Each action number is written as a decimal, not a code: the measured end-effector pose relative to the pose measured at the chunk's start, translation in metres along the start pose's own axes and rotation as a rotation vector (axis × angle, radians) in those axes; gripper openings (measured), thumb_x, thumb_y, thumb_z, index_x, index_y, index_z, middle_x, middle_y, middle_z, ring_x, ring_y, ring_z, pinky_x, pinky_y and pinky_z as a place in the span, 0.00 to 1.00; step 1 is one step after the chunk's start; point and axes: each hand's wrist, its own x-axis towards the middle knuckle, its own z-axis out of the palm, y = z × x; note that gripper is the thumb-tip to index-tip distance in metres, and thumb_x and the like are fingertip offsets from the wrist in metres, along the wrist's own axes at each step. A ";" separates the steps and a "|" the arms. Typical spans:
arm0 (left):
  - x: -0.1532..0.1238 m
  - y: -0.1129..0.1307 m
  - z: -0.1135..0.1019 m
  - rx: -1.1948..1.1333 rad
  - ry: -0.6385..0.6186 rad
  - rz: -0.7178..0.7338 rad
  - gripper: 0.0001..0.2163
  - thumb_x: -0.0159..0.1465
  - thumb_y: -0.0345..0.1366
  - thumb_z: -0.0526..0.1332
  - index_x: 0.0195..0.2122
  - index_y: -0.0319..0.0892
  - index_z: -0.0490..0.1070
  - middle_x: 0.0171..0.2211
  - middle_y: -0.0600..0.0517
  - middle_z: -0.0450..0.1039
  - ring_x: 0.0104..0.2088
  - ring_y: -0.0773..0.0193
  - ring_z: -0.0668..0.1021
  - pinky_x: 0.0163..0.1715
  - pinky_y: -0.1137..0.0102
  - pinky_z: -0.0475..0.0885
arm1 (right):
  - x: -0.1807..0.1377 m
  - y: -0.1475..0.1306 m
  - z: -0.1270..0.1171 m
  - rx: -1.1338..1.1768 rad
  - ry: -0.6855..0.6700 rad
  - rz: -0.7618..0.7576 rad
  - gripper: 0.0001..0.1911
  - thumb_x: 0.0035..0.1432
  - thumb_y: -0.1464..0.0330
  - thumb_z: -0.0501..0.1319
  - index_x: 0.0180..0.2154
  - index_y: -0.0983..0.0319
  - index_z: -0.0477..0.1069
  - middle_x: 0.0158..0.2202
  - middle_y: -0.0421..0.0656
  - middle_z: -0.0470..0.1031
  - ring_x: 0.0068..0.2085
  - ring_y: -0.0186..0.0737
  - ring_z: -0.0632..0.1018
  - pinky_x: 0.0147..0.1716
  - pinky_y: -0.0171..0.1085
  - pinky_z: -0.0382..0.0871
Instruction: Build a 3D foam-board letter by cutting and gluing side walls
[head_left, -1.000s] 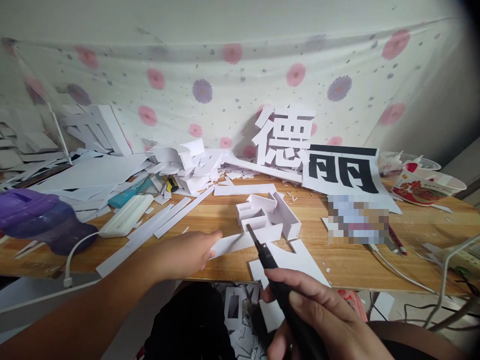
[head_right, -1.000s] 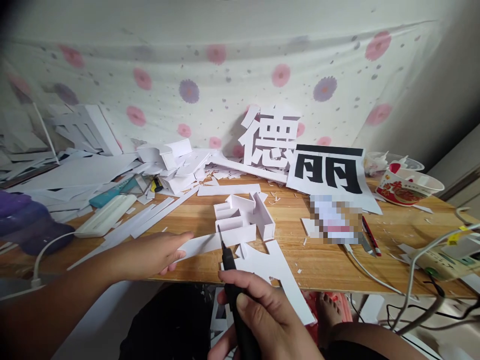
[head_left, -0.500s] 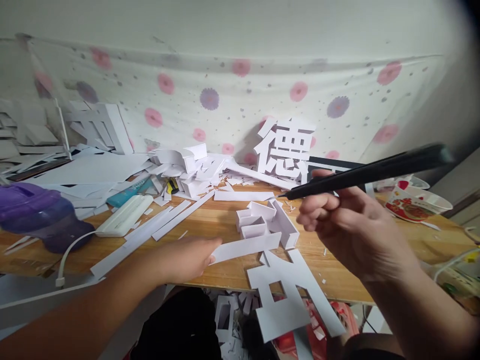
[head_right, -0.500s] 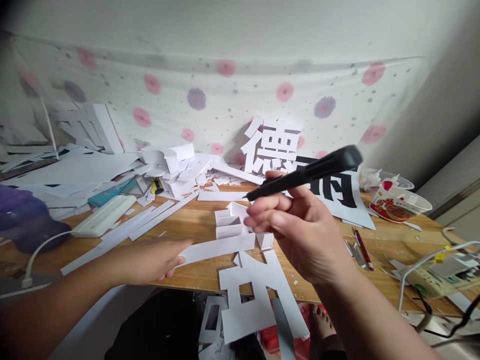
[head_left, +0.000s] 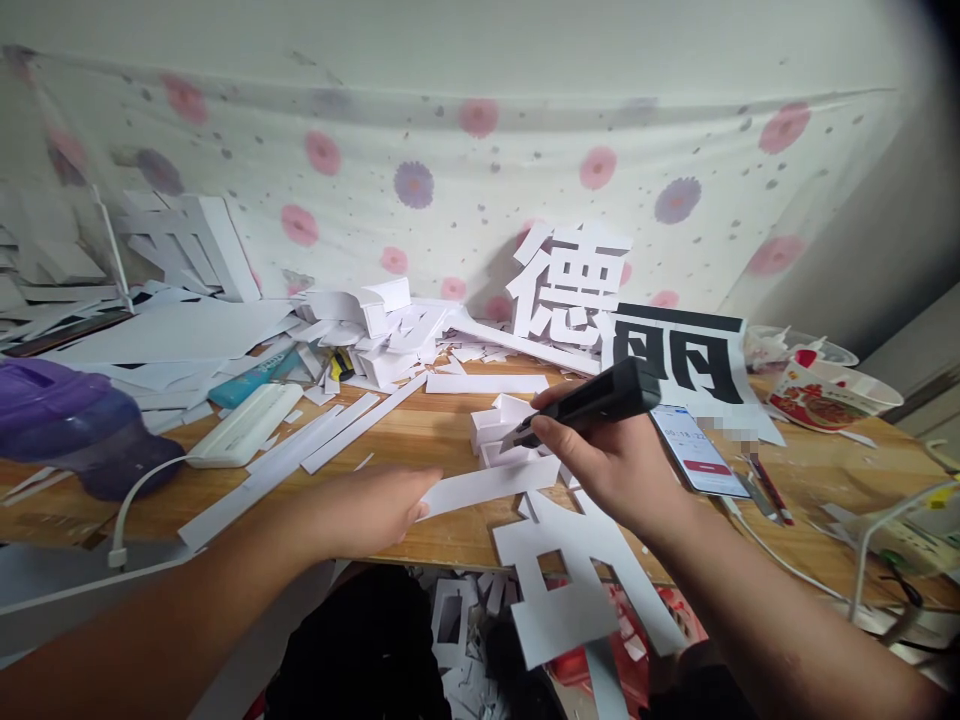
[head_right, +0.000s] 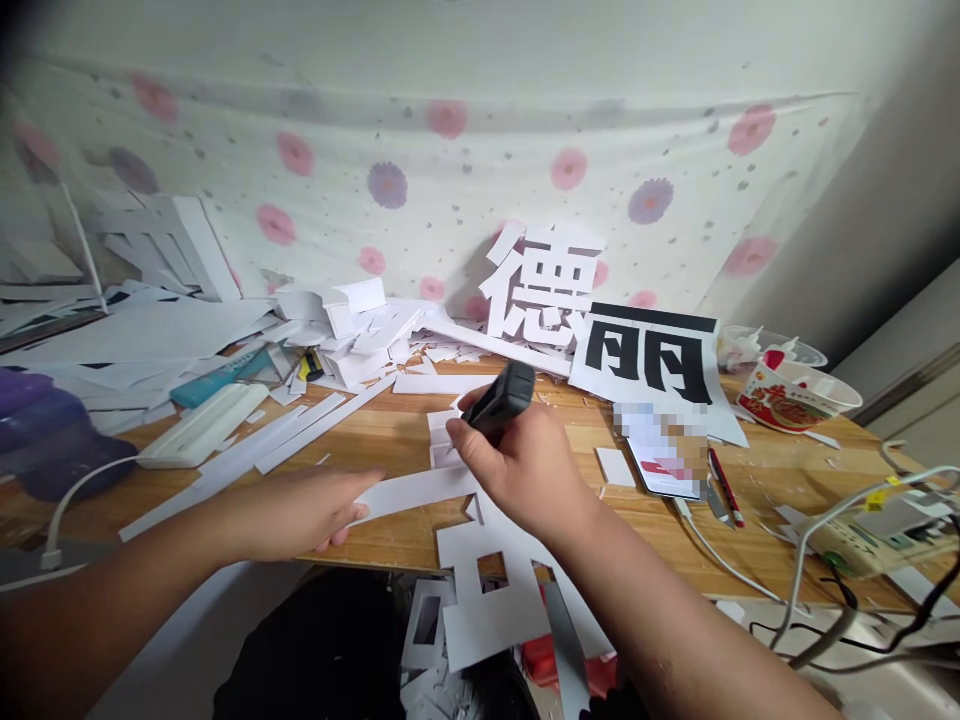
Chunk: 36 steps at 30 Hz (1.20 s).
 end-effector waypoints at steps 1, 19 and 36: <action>0.001 -0.001 0.001 -0.005 0.002 0.001 0.12 0.63 0.39 0.49 0.42 0.45 0.69 0.30 0.48 0.75 0.27 0.59 0.76 0.23 0.71 0.61 | 0.000 0.001 0.003 -0.012 -0.020 -0.007 0.07 0.59 0.63 0.61 0.36 0.61 0.71 0.32 0.42 0.77 0.34 0.41 0.78 0.35 0.41 0.72; 0.006 -0.006 0.003 0.039 -0.002 -0.009 0.20 0.64 0.40 0.49 0.55 0.44 0.66 0.33 0.46 0.77 0.27 0.58 0.77 0.28 0.69 0.66 | -0.002 -0.011 0.012 -0.137 -0.108 -0.101 0.05 0.58 0.65 0.58 0.33 0.61 0.69 0.31 0.43 0.76 0.32 0.40 0.77 0.30 0.38 0.70; 0.002 -0.005 0.007 0.009 0.044 0.025 0.12 0.62 0.37 0.49 0.43 0.45 0.68 0.27 0.50 0.74 0.25 0.60 0.75 0.25 0.71 0.62 | -0.068 -0.006 0.010 -0.487 -0.378 -0.344 0.15 0.51 0.74 0.58 0.43 0.62 0.67 0.27 0.41 0.73 0.26 0.38 0.72 0.26 0.37 0.62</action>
